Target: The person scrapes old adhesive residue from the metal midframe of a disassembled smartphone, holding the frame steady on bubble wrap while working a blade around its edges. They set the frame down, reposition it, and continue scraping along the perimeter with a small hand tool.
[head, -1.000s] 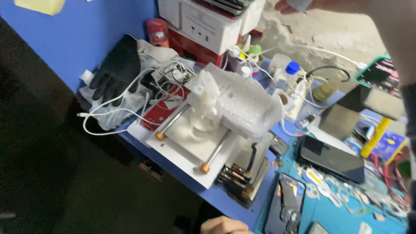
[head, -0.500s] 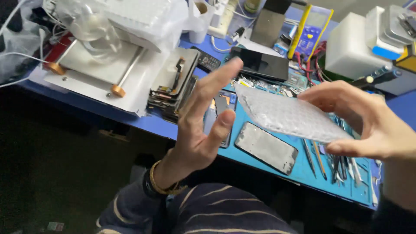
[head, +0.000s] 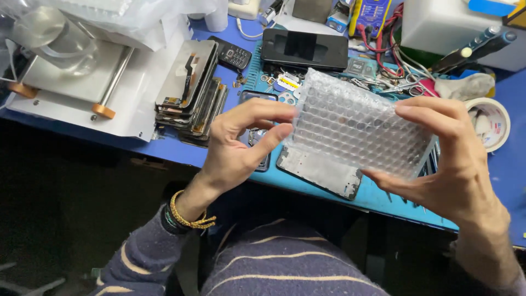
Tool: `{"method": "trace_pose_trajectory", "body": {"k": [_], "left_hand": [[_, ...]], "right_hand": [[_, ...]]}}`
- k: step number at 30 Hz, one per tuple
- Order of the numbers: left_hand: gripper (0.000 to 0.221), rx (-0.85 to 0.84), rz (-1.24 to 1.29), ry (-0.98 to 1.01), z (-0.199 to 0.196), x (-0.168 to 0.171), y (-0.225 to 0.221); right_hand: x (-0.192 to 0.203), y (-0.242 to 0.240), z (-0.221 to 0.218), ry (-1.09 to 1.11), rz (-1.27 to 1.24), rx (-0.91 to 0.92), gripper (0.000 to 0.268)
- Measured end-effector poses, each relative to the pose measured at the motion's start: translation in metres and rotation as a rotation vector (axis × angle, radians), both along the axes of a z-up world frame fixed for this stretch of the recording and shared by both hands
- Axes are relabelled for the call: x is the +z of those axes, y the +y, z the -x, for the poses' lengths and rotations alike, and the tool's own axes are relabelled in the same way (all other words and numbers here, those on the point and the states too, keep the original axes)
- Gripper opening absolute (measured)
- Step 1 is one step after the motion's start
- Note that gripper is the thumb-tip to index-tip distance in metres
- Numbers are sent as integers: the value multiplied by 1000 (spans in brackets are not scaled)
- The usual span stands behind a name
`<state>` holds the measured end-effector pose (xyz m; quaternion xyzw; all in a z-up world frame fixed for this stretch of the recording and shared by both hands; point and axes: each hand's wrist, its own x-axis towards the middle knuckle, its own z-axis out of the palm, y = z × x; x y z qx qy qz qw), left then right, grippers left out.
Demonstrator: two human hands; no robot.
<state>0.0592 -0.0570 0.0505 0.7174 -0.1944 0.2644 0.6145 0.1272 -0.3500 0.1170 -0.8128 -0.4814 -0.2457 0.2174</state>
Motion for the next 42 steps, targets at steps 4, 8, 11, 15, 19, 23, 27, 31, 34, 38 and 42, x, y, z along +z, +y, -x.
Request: {"method": "trace_pose_trajectory", "body": {"k": [4,8,11,15,19,23,27,31,34,38,42], "left_hand": [[16,-43,82,-40,-2,-10,-1],[14,-22,112,128,-7,-20,-2],[15,-31,132,201,-11,-21,-1],[21,-185,84,225,-14,-12,3],[19,-274,-98,207,-16,-4,2],[23,-299,13,279,-22,-5,-1],[30,-274,264,466,-36,-17,7],[30,-261,429,590,-40,-5,24],[32,-259,458,542,-46,-8,40],[37,-224,411,554,-66,-10,52],[38,-203,333,527,-100,-6,50]], "right_hand": [[-1,3,-2,-30,21,18,93],[-7,3,0,-80,29,57,91],[-9,1,3,-132,29,78,89],[-12,0,5,-181,49,100,86],[-13,0,7,-185,97,108,84],[-14,-8,3,-142,172,48,85],[-16,-29,-4,-103,174,-79,88],[-39,-82,-20,31,112,-175,87],[-73,-131,-40,340,7,-277,84],[-95,-154,-43,493,-58,-349,87],[-106,-166,-41,463,-105,-376,89]]}}
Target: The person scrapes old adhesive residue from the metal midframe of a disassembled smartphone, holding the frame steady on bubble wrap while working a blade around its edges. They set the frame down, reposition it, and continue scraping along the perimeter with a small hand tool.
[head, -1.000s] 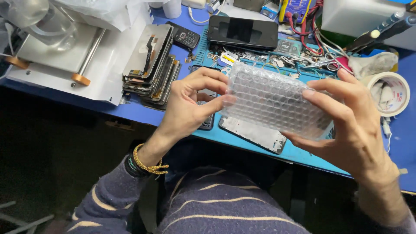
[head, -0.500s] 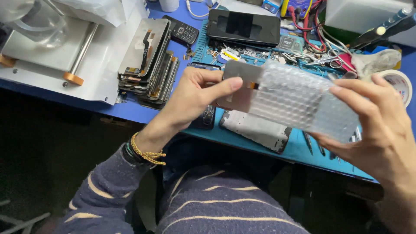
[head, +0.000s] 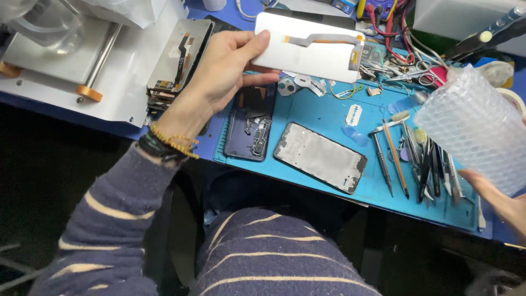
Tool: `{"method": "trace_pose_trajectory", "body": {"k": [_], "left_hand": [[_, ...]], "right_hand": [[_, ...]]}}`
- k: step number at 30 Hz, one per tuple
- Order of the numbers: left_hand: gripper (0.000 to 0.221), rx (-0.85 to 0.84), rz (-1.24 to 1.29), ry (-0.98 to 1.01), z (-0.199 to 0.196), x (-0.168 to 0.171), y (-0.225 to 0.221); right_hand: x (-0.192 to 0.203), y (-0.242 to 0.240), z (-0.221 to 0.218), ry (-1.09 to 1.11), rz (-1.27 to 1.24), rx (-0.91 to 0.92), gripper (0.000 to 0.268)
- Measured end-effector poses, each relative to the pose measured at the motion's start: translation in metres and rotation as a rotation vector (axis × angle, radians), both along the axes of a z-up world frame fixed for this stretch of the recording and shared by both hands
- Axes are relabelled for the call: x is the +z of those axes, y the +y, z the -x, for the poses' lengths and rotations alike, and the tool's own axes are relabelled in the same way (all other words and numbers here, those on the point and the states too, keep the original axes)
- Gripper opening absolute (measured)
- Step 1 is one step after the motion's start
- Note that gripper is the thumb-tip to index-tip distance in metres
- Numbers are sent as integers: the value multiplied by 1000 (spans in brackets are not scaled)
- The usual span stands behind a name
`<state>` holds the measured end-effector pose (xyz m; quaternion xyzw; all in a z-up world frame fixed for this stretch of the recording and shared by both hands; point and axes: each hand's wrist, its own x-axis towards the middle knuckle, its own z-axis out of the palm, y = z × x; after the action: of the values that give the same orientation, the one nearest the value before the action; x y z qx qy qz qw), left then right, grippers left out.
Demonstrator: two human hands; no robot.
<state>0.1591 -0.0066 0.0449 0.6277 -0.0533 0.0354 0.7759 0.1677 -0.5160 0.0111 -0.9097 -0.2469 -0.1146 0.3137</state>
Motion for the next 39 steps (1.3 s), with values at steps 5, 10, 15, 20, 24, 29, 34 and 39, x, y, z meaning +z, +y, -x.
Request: {"method": "trace_pose_trajectory", "body": {"k": [5,10,15,20,24,29,34,39], "left_hand": [[35,22,-26,-62,-60,-12,9],[34,44,-51,-4,-99,-23,13],[33,41,-69,32,-115,-30,18],[30,51,-88,70,-120,-33,22],[15,79,-178,85,-125,-33,29],[20,24,-370,153,-143,-34,49],[19,-36,-600,179,-124,-13,41],[24,34,-911,117,-106,0,33]], "right_hand": [[10,2,10,-76,27,-29,91],[31,18,25,-270,241,-50,94],[28,10,26,-329,298,-53,92],[30,20,27,-266,224,-46,90],[39,33,31,-287,231,-27,95],[11,15,24,-89,77,-29,91],[21,28,29,26,8,-52,89],[25,35,29,-6,48,-22,87]]}}
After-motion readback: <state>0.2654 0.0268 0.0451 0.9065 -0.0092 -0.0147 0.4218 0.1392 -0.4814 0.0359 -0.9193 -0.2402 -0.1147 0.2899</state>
